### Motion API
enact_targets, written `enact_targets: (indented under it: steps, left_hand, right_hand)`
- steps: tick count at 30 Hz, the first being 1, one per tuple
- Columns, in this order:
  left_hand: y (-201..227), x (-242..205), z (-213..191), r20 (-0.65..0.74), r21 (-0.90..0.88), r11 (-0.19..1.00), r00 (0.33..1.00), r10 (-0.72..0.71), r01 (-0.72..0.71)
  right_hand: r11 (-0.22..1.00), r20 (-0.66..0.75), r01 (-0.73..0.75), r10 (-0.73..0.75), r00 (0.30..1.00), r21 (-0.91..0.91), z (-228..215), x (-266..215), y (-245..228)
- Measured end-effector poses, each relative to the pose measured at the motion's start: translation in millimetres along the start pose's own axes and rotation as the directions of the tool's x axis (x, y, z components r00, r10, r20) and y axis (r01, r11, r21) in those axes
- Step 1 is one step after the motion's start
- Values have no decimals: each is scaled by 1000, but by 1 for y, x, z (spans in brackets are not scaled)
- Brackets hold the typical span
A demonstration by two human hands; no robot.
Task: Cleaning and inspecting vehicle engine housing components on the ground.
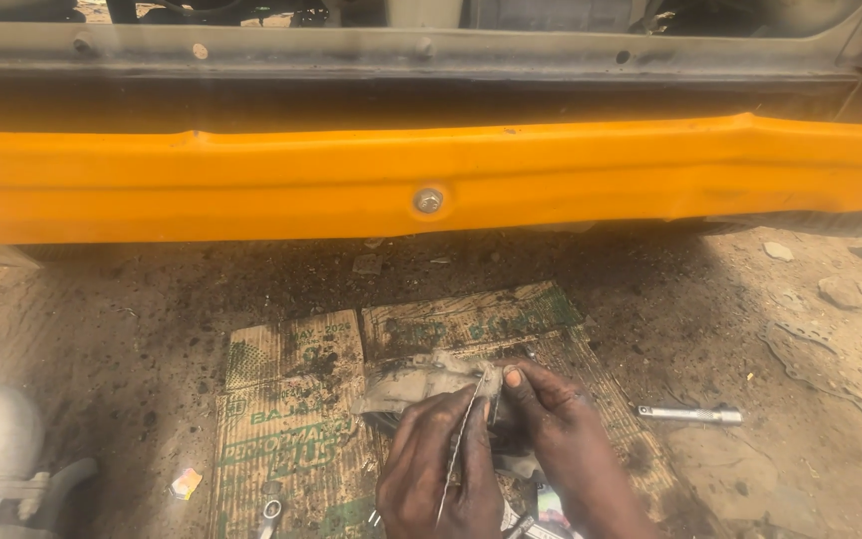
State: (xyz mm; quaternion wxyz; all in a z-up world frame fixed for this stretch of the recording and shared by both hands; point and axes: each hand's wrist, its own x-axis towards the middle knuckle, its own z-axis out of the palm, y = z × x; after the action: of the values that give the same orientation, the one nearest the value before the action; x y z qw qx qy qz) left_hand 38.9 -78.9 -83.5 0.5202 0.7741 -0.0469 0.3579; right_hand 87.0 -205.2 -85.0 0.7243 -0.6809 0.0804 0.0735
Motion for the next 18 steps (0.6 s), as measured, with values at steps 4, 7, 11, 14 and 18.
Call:
enact_targets:
  steps: [4,7,11,14,18]
  left_hand:
    - [15,17,-9,7,44,998,999,-48,48]
    - [25,37,-21,96,45,997,994,-61,57]
    - [38,63,-38,354,13,969,905,-237,249]
    - [66,93,-52,476,269,867,725,-498,420]
    - [48,76,-57,437,291,881,767,-470,374]
  right_hand:
    - [999,-2,-42,42,999,-1,-2,-4,-3]
    - [999,99,-24,28,995,-40,-6,-2,-5]
    - [998,92,-53,55,994,-30,-16,-1,3]
    - [956,150,17,28,988,-293,-12,-7,4]
    - [949,198,160,-107,974,-273,-3,-2,20]
